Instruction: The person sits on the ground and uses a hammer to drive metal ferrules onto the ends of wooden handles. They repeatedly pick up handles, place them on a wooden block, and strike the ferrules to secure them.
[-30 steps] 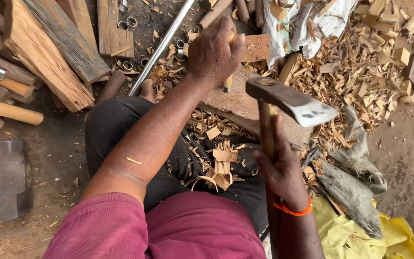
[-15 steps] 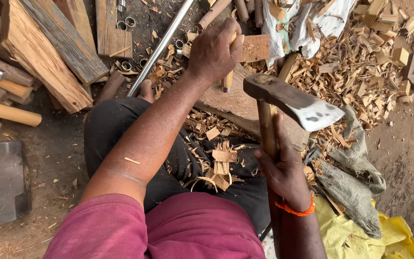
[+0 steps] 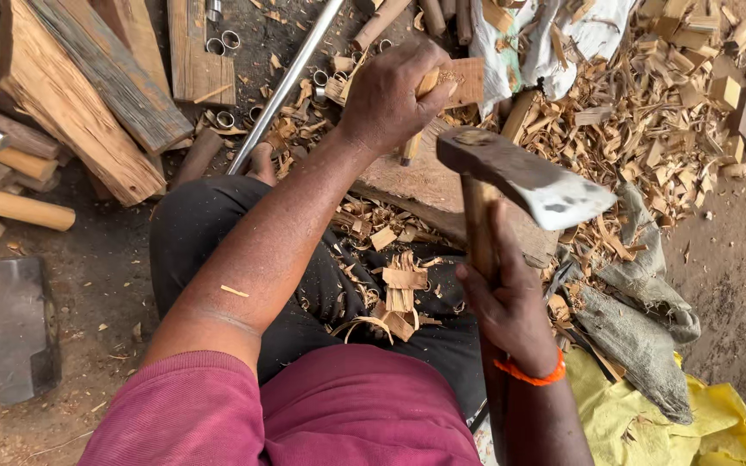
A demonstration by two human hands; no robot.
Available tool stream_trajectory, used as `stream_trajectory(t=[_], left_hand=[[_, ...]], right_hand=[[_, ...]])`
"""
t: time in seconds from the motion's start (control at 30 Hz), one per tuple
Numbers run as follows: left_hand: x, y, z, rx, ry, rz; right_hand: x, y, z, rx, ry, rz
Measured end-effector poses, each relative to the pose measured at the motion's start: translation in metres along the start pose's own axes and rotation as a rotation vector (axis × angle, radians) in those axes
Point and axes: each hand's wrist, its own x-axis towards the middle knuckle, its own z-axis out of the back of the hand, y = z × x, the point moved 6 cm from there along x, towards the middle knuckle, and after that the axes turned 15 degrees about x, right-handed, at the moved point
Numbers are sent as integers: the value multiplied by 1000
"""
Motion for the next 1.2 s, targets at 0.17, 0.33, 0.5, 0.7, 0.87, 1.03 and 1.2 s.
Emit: stream_trajectory(t=[0.17,0.33,0.5,0.7,0.87,1.03,1.2], left_hand=[[2,3,1,-55,31,8],[-2,4,-3,-37,57,25],[1,3,7,63,-64,-10],[2,14,-1,32,114,145],[-4,14,-1,24,87,102],[-1,19,3,-201,151,227],[1,3,15,-364,184,254]], right_hand=[[17,11,-34,-237,188,181],[-1,25,-12,64,20,-13],[7,22,-3,-66,-32,-16],[9,-23,-15,-64,65,-155],[-4,-57,9,443,78,-418],[18,-61,20,-321,-123,-155],[21,-24,13,-373,-297,78]])
